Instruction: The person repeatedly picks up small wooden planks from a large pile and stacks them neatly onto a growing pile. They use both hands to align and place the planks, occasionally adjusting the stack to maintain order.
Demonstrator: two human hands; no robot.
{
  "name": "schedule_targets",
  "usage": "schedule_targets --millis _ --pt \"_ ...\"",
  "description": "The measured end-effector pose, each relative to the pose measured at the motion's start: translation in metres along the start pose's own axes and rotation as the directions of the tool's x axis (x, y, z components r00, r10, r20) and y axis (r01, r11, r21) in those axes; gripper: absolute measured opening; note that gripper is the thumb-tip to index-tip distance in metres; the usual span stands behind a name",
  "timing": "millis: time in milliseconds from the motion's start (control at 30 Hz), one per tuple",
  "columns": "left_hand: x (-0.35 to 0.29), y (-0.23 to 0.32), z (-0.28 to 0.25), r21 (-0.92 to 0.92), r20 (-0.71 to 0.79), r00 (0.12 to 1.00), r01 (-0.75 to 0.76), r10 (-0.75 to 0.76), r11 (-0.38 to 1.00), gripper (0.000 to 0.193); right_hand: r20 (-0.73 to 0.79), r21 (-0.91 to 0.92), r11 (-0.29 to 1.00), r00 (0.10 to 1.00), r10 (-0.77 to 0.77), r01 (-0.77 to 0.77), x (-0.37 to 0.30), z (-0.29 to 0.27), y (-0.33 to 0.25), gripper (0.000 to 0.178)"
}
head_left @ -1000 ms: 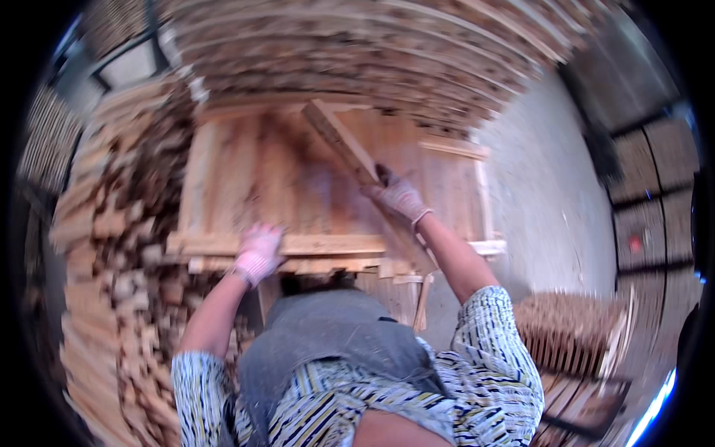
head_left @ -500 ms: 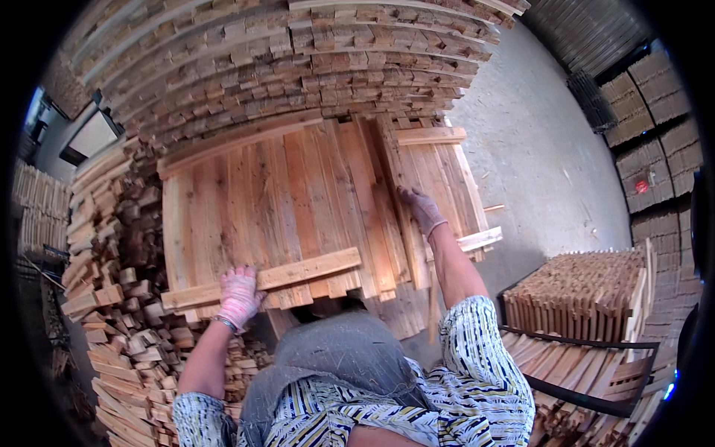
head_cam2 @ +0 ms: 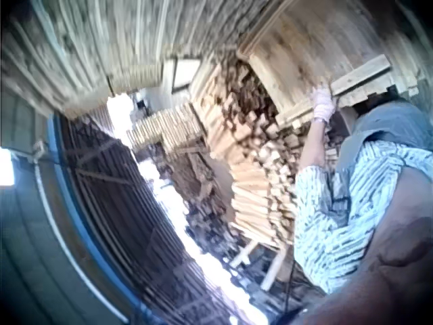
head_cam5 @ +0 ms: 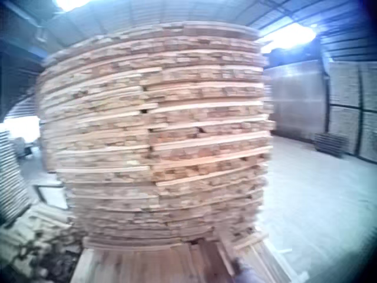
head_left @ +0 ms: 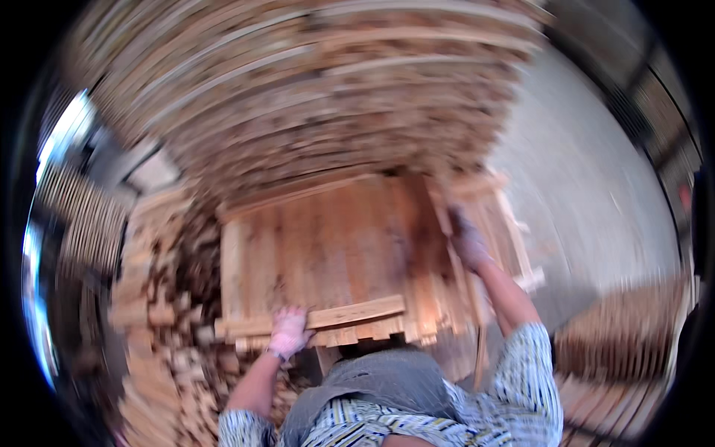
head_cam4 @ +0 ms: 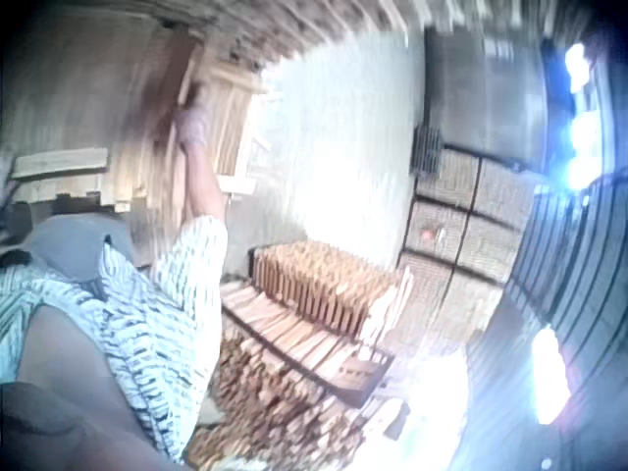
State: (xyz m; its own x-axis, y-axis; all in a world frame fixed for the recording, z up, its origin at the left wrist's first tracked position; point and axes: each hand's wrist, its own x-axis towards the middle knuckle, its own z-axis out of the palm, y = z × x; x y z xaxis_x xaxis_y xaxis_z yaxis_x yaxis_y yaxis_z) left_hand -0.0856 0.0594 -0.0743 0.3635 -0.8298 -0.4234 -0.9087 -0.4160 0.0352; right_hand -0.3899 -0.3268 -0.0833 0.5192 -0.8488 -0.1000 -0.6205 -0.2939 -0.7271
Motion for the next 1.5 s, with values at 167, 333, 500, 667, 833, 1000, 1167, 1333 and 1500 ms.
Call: schedule_targets --millis 167,333,500,667,833,1000,1167,1333,1500 --pt "-0.002 0.0 0.005 -0.032 0.041 0.999 0.025 -0.024 0.999 0.045 0.161 -0.148 0.988 0.987 -0.023 0.047 0.016 0.03 0.052 0.066" --pt "0.009 -0.007 0.027 -0.08 -0.154 0.988 -0.026 0.014 0.996 0.056 0.061 -0.166 0.984 0.997 -0.054 0.063 0.013 0.074 0.054 0.072" --pt "0.015 -0.005 0.04 -0.103 -0.141 0.989 0.028 -0.042 0.994 0.058 -0.015 -0.451 0.878 0.985 0.17 -0.159 0.009 0.053 0.047 0.064" --pt "-0.007 0.004 0.031 -0.239 -0.247 0.962 0.052 -0.113 0.97 0.079 0.039 -0.599 0.752 0.948 -0.317 0.276 -0.007 0.06 -0.018 0.086" --pt "-0.089 0.026 0.034 -0.49 -0.382 0.866 0.106 -0.323 0.865 0.084 0.24 0.172 0.903 0.872 -0.426 0.394 -0.071 0.112 -0.151 0.049" --pt "-0.272 -0.029 0.113 -0.929 -0.187 0.273 0.262 -0.944 0.26 0.049 0.801 0.407 0.892 0.392 -0.452 0.195 -0.176 0.238 -0.279 0.052" --pt "-0.462 -0.083 0.199 -0.929 -0.222 -0.827 0.341 -0.517 -0.145 0.063 0.88 0.449 0.791 -0.053 -0.472 0.416 -0.287 0.379 -0.395 0.052" --pt "-0.597 -0.105 0.248 -0.899 0.411 -0.903 -0.424 -0.125 0.109 0.055 0.829 0.544 0.811 -0.286 -0.48 0.217 -0.409 0.463 -0.49 0.056" --pt "-0.649 -0.133 0.265 -0.322 0.69 -0.504 -0.856 -0.519 0.403 0.067 0.608 0.785 0.593 -0.413 -0.678 0.18 -0.51 0.505 -0.592 0.068"
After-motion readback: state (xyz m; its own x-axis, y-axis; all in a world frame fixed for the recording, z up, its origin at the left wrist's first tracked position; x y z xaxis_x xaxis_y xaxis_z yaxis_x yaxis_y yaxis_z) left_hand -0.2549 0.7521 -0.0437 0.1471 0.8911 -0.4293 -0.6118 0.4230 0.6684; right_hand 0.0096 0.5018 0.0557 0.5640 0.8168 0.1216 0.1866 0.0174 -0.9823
